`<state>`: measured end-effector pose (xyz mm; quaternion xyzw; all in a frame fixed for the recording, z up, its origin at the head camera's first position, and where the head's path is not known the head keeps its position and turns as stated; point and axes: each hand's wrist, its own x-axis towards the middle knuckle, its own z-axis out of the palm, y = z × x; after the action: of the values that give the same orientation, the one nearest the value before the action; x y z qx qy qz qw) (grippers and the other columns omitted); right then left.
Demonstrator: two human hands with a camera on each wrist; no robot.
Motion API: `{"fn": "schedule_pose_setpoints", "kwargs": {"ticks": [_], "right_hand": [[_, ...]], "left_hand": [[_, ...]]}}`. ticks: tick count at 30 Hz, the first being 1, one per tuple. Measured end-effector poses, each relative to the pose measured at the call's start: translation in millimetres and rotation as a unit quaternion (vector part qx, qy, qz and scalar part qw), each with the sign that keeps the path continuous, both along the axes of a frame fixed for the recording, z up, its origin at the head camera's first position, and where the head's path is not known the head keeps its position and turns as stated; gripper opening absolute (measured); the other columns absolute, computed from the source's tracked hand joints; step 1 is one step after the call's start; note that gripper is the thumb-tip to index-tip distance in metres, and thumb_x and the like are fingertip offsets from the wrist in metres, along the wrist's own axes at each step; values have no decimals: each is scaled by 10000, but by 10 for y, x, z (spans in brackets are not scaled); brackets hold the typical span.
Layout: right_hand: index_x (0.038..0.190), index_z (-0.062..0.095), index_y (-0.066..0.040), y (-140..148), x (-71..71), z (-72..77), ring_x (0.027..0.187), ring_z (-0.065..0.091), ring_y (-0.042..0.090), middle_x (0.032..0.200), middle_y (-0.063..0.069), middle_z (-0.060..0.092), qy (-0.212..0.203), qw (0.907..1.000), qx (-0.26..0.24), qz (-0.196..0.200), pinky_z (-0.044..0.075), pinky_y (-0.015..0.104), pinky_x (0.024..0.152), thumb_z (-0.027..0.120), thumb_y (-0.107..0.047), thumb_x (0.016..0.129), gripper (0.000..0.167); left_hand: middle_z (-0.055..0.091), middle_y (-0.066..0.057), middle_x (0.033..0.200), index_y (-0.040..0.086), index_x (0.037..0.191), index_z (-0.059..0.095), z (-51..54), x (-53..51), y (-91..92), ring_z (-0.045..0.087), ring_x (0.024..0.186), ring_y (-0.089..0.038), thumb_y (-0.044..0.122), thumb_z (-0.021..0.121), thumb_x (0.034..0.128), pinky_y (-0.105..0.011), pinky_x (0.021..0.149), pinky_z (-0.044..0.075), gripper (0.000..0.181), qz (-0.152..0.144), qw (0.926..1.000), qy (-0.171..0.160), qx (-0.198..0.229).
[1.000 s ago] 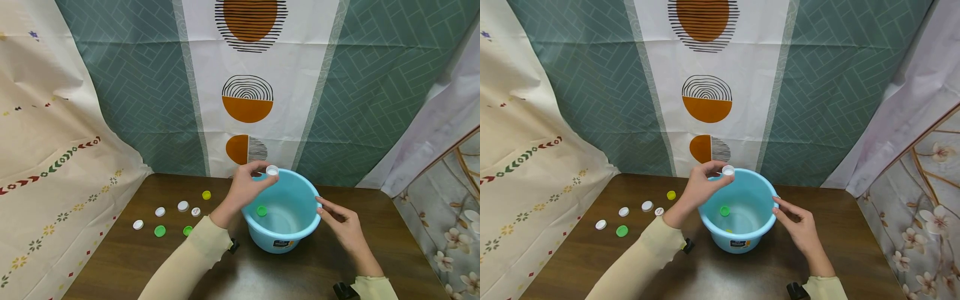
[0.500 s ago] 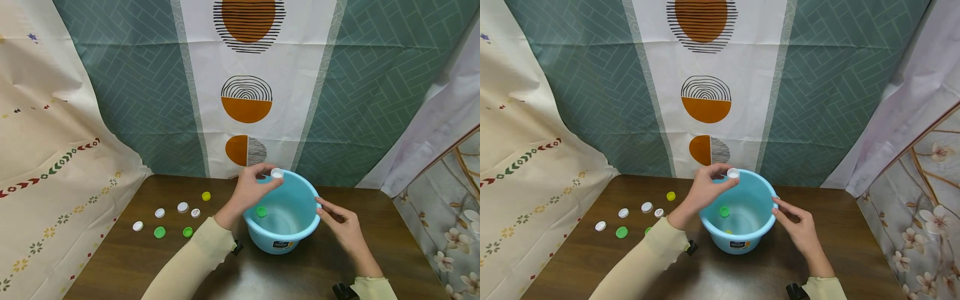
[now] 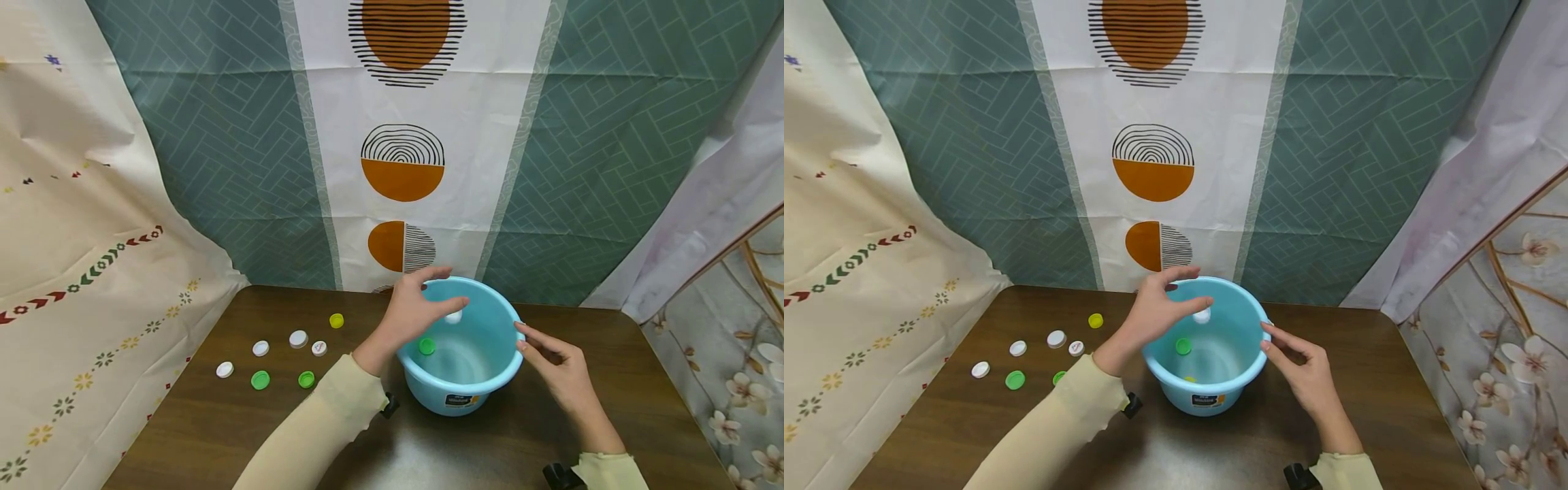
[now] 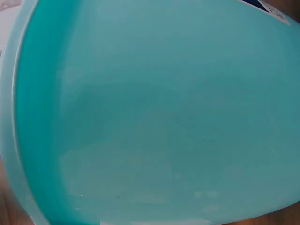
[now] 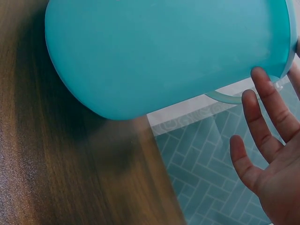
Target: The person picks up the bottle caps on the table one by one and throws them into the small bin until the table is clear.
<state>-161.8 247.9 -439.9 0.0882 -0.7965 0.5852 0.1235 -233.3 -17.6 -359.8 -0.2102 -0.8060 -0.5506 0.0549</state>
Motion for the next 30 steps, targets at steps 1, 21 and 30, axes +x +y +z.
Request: {"fn": "schedule_pose_setpoints", "kwargs": {"ticks": [1, 21, 30], "right_hand": [[1238, 617, -95, 3, -3, -1, 867, 655, 62, 1081, 93, 693, -13, 10000, -27, -16, 554, 241, 709, 626, -143, 891, 351], [1245, 611, -91, 26, -36, 0, 890, 659, 84, 1114, 22, 692, 86, 10000, 36, 3, 554, 237, 727, 627, -140, 890, 359], [1245, 611, -94, 22, -28, -33, 858, 651, 66, 1049, -14, 703, 70, 10000, 53, -1, 548, 231, 696, 627, -136, 890, 359]], "left_hand": [[601, 69, 1252, 339, 1224, 581, 2, 5, -2, 563, 1122, -169, 490, 738, 740, -362, 869, 509, 531, 24, 10000, -90, -17], [610, 99, 1225, 343, 1193, 601, 25, 1, -31, 590, 1063, -138, 481, 732, 749, -302, 796, 526, 483, 173, 9998, 8, 60], [597, 153, 1199, 343, 1179, 602, 20, 10, -106, 562, 1103, -130, 477, 724, 761, -337, 842, 508, 456, 295, 9995, 134, -9]]}}
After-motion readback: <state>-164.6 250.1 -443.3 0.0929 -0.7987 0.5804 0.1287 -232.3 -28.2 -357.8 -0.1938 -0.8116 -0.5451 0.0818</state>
